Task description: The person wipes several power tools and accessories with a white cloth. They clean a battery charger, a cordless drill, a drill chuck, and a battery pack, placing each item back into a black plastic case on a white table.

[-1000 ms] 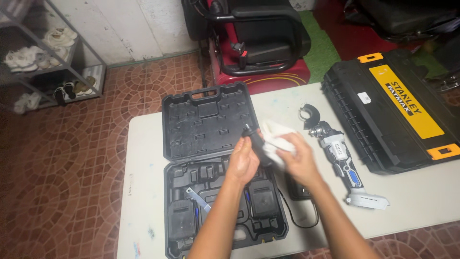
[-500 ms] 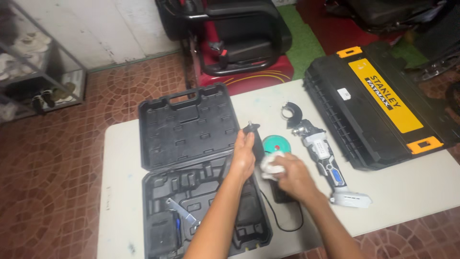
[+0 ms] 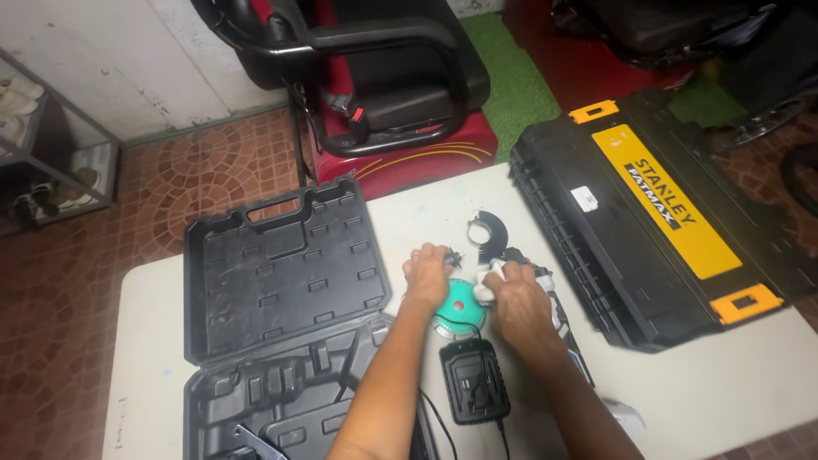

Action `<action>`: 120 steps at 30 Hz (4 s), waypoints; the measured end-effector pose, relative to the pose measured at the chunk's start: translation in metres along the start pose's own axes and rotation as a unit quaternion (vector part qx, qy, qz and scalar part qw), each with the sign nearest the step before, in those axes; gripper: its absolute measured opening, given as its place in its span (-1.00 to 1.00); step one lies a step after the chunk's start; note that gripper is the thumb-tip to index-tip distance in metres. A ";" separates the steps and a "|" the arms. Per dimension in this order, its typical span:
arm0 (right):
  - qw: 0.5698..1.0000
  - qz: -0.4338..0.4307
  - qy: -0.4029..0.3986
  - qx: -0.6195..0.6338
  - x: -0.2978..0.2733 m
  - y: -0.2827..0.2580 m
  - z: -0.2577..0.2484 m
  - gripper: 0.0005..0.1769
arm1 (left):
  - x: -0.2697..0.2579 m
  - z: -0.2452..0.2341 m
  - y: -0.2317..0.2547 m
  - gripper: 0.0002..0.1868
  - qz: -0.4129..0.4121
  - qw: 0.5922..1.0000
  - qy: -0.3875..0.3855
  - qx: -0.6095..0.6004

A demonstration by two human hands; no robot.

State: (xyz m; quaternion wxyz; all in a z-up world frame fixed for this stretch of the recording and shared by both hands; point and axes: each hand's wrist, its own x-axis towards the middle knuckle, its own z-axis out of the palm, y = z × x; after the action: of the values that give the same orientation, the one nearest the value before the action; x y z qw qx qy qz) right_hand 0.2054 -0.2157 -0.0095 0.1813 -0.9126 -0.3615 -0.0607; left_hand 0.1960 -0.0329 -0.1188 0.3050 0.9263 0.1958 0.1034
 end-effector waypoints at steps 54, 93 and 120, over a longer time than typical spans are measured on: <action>0.967 -0.043 -0.174 0.181 -0.124 -0.277 0.051 -0.58 | -0.292 -0.239 -0.195 -0.71 -0.208 0.973 -0.044 0.095; 0.689 0.095 0.094 0.713 -0.059 -0.236 0.043 -0.62 | -0.246 -0.205 -0.058 -0.63 -0.067 0.898 -0.009 -0.434; 0.898 -0.006 0.037 0.438 -0.052 -0.236 0.026 -0.50 | -0.228 -0.233 -0.061 -0.76 -0.095 0.887 0.043 -0.450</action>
State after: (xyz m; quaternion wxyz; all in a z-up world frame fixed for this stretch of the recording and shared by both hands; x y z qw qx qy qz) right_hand 0.0059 -0.0804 0.0217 0.5760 -0.7354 -0.3503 0.0688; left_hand -0.1002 0.0374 0.0121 0.6886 0.6612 0.2283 0.1910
